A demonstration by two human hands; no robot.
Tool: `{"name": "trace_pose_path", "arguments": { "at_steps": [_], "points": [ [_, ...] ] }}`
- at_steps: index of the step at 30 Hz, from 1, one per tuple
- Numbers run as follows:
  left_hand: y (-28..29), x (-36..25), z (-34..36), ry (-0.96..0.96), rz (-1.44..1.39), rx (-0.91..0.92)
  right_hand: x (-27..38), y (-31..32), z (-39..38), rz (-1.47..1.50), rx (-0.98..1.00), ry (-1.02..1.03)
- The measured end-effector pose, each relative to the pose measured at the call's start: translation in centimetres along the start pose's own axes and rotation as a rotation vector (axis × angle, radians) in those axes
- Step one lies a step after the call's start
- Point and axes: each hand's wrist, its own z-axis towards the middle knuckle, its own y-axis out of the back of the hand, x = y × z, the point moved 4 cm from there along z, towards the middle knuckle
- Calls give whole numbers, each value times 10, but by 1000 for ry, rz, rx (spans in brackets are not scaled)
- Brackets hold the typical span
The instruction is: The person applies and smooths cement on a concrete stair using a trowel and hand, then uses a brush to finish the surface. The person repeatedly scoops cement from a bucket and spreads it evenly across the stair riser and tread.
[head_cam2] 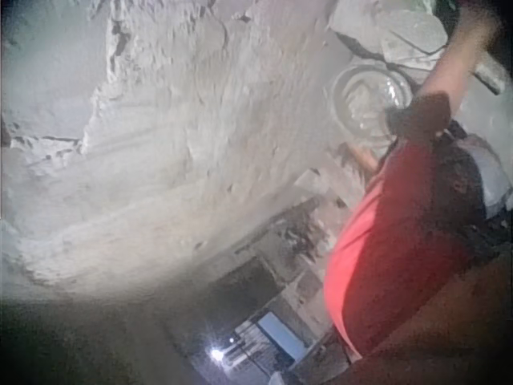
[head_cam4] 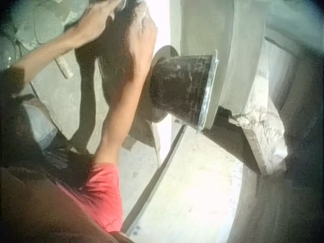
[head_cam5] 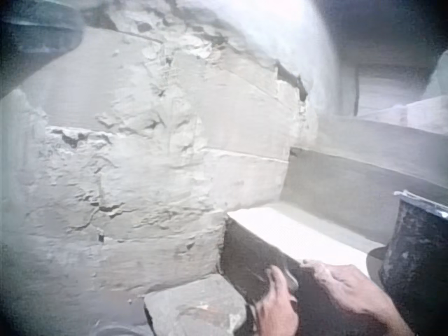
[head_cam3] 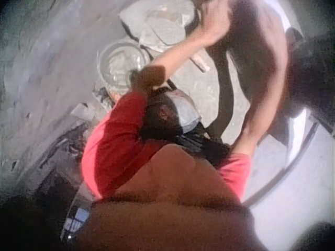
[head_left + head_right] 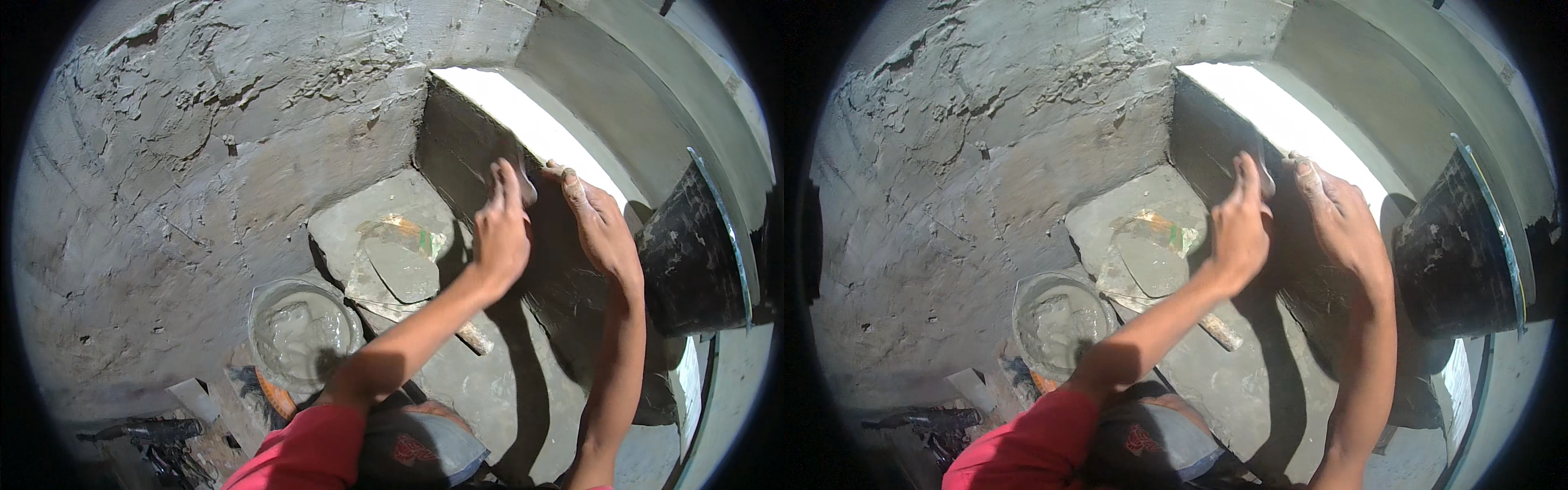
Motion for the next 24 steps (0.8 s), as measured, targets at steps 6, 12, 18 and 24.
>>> {"name": "trace_pose_path", "arguments": {
  "at_steps": [6, 12, 18, 24],
  "points": [
    [67, 35, -28, 209, 71, -159, -3, 2, -2, -17, 27, -29],
    [49, 117, 47, 273, 301, -273, 1, 2, -4, -69, -5, -114],
    [7, 104, 60, 363, 218, -201, 2, 2, -4, -14, 8, -71],
    [-10, 58, 14, 284, 55, -59, -2, 5, -5, 113, 0, -80]
  ]
}}
